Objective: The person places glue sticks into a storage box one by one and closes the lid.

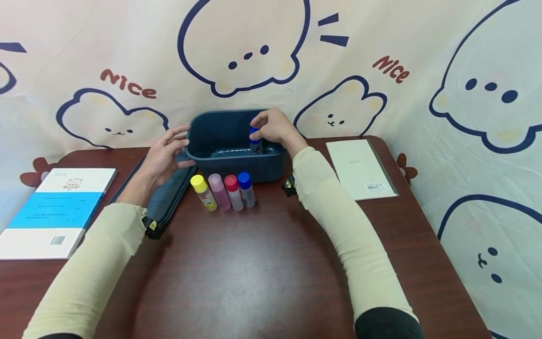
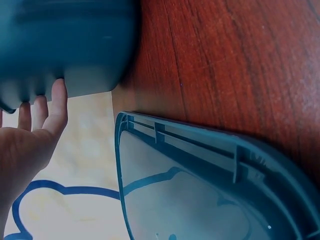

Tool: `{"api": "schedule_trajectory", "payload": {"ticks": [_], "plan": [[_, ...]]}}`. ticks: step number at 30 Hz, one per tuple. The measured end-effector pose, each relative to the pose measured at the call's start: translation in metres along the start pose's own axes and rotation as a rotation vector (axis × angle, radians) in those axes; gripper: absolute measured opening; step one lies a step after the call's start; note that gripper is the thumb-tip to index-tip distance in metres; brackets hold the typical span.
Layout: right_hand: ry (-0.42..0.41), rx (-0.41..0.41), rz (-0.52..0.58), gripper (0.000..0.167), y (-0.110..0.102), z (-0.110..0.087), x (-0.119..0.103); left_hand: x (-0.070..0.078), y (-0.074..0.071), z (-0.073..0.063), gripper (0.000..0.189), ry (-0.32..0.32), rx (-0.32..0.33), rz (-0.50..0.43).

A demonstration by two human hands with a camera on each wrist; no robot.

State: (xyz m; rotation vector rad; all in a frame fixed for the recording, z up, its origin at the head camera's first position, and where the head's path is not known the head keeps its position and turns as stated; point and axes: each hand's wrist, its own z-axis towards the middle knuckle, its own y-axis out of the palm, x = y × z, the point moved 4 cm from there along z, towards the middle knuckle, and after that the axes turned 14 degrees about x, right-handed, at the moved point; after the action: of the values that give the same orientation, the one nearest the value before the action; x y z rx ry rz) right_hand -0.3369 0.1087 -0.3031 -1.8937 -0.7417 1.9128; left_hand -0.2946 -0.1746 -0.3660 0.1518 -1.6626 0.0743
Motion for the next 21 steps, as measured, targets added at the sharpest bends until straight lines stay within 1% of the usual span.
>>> {"api": "schedule_trajectory", "payload": {"ticks": [7,16,21], "plan": [[-0.031,0.014,0.013,0.037,-0.006,-0.001,-0.002,0.0,0.0,0.0,0.045,0.002,0.004,0.002],[-0.037,0.05,0.064,0.037,-0.012,-0.005,-0.002,-0.001,0.0,0.0,0.046,0.003,-0.003,-0.006],[-0.079,0.065,0.088,0.038,-0.016,-0.007,-0.002,0.0,0.0,0.0,0.045,-0.001,-0.004,-0.009]]}}
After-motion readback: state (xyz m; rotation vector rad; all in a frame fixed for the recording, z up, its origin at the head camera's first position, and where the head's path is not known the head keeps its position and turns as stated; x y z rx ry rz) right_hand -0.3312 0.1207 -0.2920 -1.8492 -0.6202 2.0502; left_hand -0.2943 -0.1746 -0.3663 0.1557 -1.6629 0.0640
